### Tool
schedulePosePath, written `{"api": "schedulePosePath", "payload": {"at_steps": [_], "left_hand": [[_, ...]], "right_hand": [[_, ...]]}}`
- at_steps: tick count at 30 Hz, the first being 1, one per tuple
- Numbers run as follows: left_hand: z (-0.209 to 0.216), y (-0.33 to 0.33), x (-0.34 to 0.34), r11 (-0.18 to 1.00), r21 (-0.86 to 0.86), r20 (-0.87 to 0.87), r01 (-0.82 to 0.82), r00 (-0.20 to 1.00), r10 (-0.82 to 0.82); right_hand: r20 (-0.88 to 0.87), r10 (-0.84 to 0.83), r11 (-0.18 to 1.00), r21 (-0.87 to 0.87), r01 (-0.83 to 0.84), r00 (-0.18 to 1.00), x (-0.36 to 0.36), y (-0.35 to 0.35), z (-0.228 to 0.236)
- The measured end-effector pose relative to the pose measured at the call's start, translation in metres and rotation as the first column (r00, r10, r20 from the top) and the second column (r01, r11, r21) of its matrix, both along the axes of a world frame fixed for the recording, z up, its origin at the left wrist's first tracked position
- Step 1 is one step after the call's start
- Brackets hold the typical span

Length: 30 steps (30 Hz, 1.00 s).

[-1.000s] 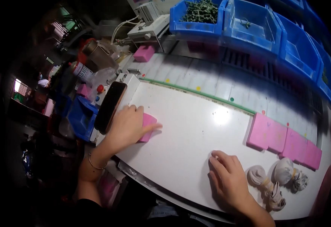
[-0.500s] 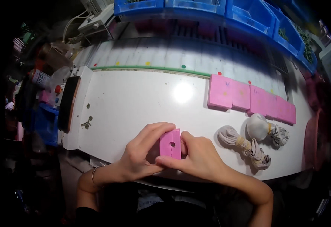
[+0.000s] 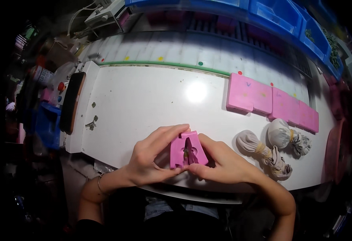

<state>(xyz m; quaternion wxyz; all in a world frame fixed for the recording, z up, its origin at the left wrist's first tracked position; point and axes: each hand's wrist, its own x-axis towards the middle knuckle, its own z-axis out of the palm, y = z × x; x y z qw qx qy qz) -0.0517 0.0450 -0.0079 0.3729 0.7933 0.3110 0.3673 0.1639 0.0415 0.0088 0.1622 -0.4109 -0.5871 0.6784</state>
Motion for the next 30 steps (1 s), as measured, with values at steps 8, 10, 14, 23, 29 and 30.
{"api": "schedulePosePath", "payload": {"at_steps": [8,10,14,23,29,30], "left_hand": [[-0.006,-0.008,-0.003,0.984,-0.18,0.11,-0.011,0.993,0.031],[-0.01,-0.012,-0.005,0.976,-0.215,0.151,-0.042,0.986,0.076],[-0.004,-0.02,-0.006,0.831,-0.557,0.292,0.011,0.939,0.183],[-0.017,-0.019,-0.019,0.714,-0.647,0.555,0.269,0.807,0.199],[-0.018,-0.019,-0.02,0.685,-0.655,0.6,0.319,0.77,0.215],[-0.018,-0.019,-0.02,0.693,-0.642,0.61,0.328,0.767,0.202]], "right_hand": [[0.075,-0.03,0.999,-0.026,0.032,0.997,0.006,-0.011,0.0],[0.136,-0.136,0.939,0.334,0.084,0.981,-0.004,-0.019,0.005],[0.018,-0.305,0.442,0.888,0.125,0.952,-0.018,-0.016,-0.005],[0.193,-0.118,0.552,0.828,-0.097,0.974,-0.026,-0.005,0.013],[0.375,-0.257,0.467,0.855,-0.225,0.891,-0.031,-0.008,0.005],[0.35,-0.26,0.48,0.856,-0.194,0.9,-0.03,-0.009,0.006]]}}
